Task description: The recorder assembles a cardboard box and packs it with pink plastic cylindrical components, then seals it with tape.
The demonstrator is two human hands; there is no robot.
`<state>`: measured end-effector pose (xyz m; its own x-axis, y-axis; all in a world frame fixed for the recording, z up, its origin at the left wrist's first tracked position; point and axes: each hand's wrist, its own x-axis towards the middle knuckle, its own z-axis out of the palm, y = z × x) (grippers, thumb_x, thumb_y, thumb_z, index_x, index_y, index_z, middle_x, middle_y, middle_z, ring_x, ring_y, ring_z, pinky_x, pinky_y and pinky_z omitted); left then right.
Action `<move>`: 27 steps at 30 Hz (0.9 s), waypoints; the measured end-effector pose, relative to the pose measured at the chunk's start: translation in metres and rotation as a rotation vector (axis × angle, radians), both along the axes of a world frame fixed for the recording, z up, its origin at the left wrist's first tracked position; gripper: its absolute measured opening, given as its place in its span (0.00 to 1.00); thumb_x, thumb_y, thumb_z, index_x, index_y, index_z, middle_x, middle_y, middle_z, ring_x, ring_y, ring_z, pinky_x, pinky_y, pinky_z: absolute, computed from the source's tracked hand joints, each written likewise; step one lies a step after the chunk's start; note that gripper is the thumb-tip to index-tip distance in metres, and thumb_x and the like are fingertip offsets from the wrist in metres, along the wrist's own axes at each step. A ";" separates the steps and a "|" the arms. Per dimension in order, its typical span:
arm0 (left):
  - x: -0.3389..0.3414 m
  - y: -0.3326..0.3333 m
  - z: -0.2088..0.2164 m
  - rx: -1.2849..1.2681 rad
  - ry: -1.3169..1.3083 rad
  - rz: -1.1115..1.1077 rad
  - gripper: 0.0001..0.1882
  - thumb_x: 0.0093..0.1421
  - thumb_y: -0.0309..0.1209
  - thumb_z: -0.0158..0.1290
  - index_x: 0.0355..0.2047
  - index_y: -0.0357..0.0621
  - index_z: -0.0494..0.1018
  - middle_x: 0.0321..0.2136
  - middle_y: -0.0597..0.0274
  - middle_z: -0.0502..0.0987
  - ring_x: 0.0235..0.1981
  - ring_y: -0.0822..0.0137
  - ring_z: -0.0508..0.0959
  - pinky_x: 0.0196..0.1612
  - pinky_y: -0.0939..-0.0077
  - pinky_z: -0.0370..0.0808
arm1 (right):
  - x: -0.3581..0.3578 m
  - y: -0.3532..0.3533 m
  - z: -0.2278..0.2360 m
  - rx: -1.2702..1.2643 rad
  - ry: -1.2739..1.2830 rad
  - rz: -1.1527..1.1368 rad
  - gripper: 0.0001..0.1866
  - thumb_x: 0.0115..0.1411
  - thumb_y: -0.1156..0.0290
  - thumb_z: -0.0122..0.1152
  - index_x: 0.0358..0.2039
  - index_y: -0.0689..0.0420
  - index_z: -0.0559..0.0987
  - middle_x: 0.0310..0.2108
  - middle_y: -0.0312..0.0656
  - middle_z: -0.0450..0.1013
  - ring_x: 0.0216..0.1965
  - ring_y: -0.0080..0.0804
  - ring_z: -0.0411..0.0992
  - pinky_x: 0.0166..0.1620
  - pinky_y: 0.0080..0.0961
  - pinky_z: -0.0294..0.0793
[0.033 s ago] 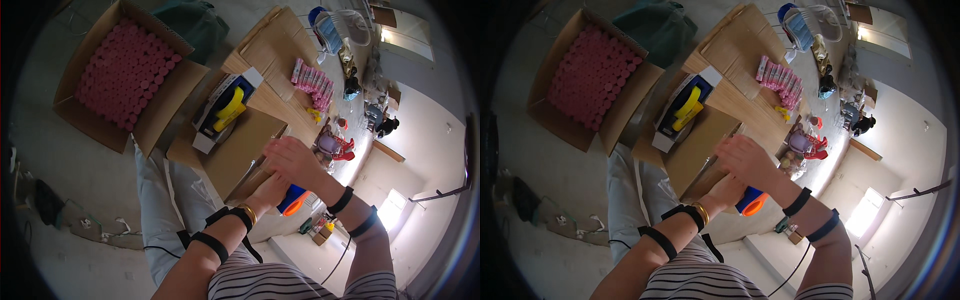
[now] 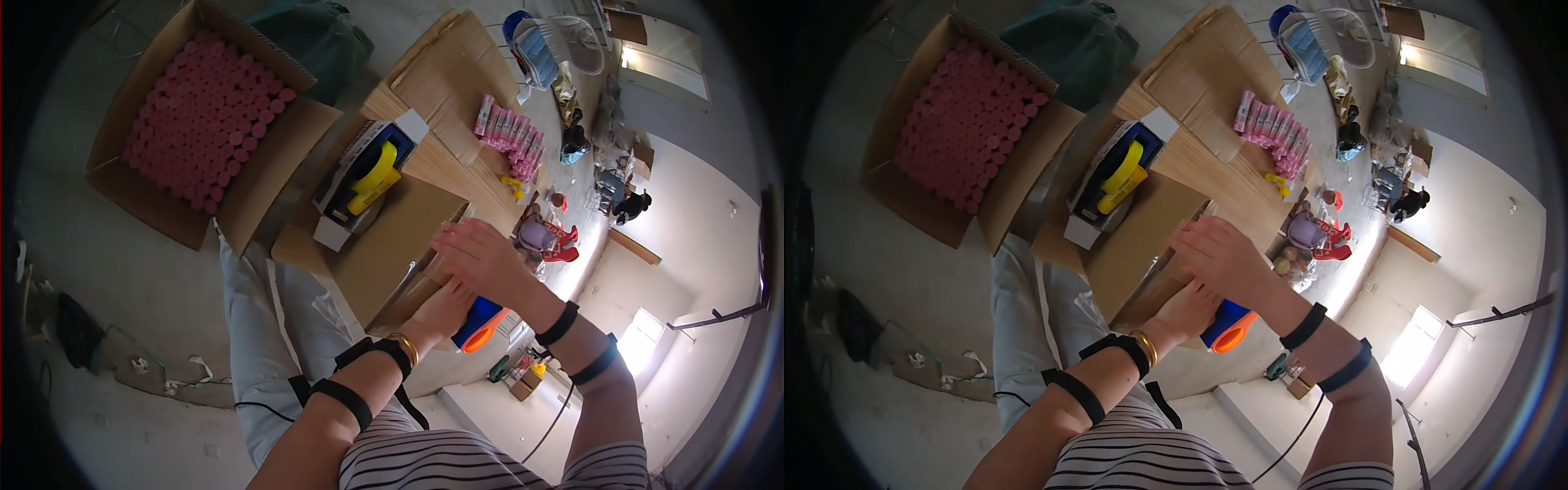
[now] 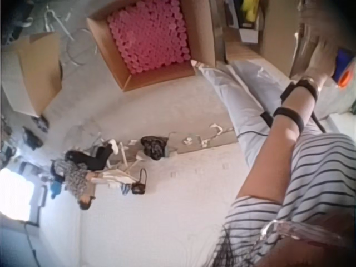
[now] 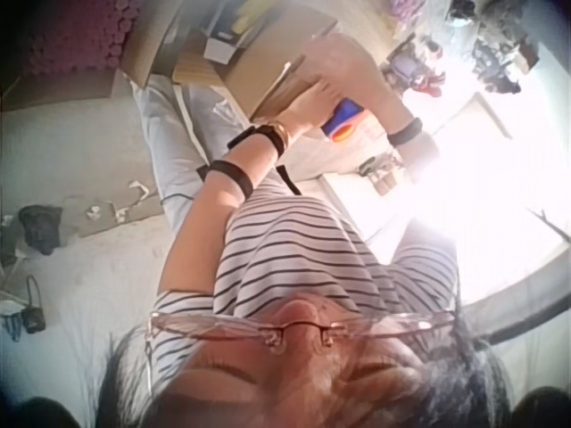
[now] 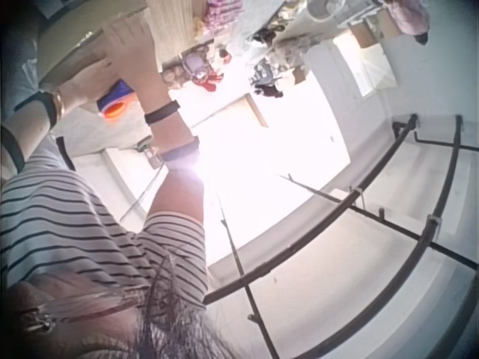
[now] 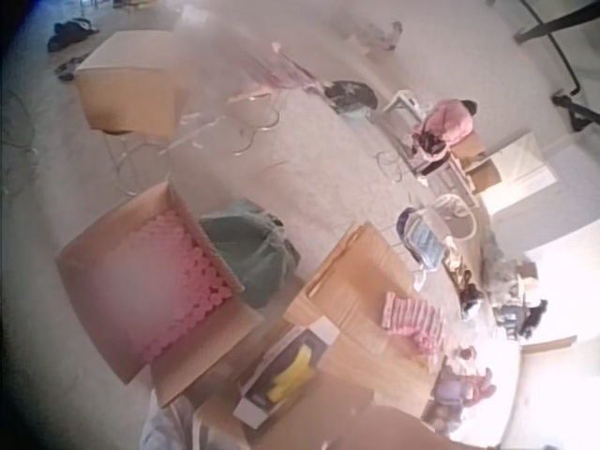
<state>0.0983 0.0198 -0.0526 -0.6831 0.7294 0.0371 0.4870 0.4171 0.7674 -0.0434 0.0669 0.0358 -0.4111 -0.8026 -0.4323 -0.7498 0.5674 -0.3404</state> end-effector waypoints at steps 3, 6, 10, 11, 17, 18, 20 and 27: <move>-0.003 -0.002 0.002 -0.043 0.135 0.050 0.28 0.61 0.40 0.43 0.59 0.38 0.65 0.59 0.59 0.66 0.65 0.61 0.58 0.68 0.55 0.45 | -0.008 0.015 -0.010 -0.017 -0.045 0.038 0.21 0.51 0.70 0.63 0.48 0.54 0.76 0.49 0.39 0.72 0.54 0.38 0.68 0.59 0.39 0.65; -0.006 -0.004 0.004 -0.062 0.131 0.037 0.32 0.61 0.41 0.42 0.62 0.37 0.60 0.63 0.58 0.62 0.68 0.60 0.53 0.69 0.54 0.40 | -0.018 0.016 -0.019 -0.073 -0.090 0.009 0.21 0.51 0.69 0.64 0.47 0.54 0.77 0.46 0.39 0.73 0.52 0.39 0.69 0.60 0.40 0.64; -0.012 -0.004 0.009 -0.094 0.181 0.060 0.33 0.60 0.40 0.42 0.64 0.37 0.57 0.65 0.55 0.58 0.69 0.59 0.51 0.70 0.54 0.37 | -0.038 0.016 -0.025 -0.045 -0.170 0.056 0.21 0.50 0.65 0.65 0.46 0.53 0.76 0.45 0.39 0.73 0.50 0.40 0.69 0.61 0.40 0.63; -0.012 -0.005 0.008 -0.099 0.186 0.066 0.33 0.60 0.40 0.42 0.64 0.36 0.56 0.65 0.54 0.57 0.69 0.59 0.50 0.70 0.54 0.36 | -0.040 0.015 -0.026 -0.057 -0.192 0.083 0.22 0.50 0.64 0.66 0.46 0.53 0.76 0.46 0.39 0.72 0.50 0.40 0.69 0.61 0.40 0.63; -0.008 0.005 0.000 -0.019 -0.244 -0.177 0.32 0.63 0.40 0.38 0.64 0.35 0.56 0.65 0.53 0.57 0.68 0.57 0.52 0.69 0.56 0.39 | -0.006 -0.010 -0.022 -0.086 -0.143 0.104 0.23 0.52 0.61 0.63 0.49 0.52 0.75 0.50 0.35 0.72 0.54 0.35 0.68 0.62 0.39 0.62; -0.003 0.006 -0.001 -0.023 -0.247 -0.177 0.32 0.63 0.40 0.38 0.64 0.35 0.56 0.65 0.53 0.57 0.68 0.57 0.52 0.69 0.56 0.39 | -0.002 -0.009 -0.027 -0.090 -0.146 0.103 0.23 0.52 0.61 0.63 0.49 0.52 0.75 0.50 0.35 0.72 0.54 0.35 0.68 0.62 0.39 0.62; -0.007 0.006 0.006 -0.115 -0.176 -0.168 0.31 0.62 0.39 0.40 0.63 0.36 0.57 0.63 0.53 0.60 0.67 0.59 0.55 0.68 0.54 0.43 | 0.001 0.001 -0.037 -0.042 -0.169 0.267 0.21 0.57 0.60 0.58 0.51 0.50 0.74 0.52 0.33 0.71 0.55 0.31 0.68 0.65 0.39 0.58; -0.016 -0.008 0.013 -0.129 0.227 0.053 0.32 0.63 0.41 0.39 0.64 0.35 0.56 0.66 0.51 0.56 0.69 0.58 0.49 0.70 0.55 0.37 | -0.034 0.009 -0.054 0.062 -0.064 0.177 0.15 0.61 0.59 0.53 0.46 0.47 0.78 0.49 0.31 0.73 0.53 0.26 0.69 0.67 0.41 0.53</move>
